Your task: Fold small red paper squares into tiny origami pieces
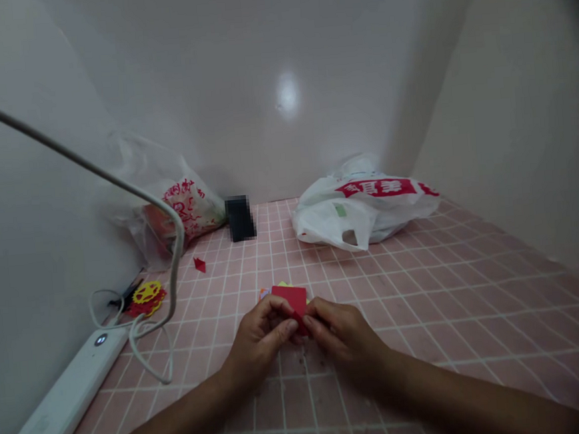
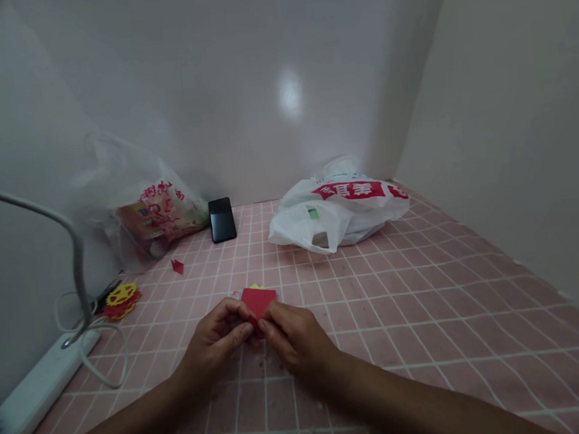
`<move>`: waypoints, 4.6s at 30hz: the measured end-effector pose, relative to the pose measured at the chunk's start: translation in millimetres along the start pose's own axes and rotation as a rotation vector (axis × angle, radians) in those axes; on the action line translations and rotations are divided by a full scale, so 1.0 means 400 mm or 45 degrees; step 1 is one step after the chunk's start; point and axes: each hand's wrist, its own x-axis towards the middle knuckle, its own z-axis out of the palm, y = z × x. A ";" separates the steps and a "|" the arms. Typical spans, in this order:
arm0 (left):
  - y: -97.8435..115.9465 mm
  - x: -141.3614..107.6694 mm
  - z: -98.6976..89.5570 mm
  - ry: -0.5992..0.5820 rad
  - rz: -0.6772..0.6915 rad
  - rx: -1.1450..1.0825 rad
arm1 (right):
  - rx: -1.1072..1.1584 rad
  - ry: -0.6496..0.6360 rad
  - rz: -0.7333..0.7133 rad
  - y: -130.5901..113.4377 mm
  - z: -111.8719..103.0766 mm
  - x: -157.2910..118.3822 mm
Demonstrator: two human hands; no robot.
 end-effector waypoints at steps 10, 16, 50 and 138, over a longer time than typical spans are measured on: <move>0.003 -0.001 0.001 0.030 -0.036 0.035 | -0.140 0.099 -0.044 -0.001 -0.001 -0.006; 0.004 0.000 0.004 0.015 0.051 0.043 | -0.178 0.094 -0.113 -0.005 0.002 -0.008; -0.005 0.002 -0.009 -0.106 0.059 -0.065 | -0.463 0.187 -0.387 0.007 0.000 -0.006; 0.002 -0.009 -0.004 0.126 0.454 0.919 | 0.415 0.258 0.396 -0.014 0.001 0.009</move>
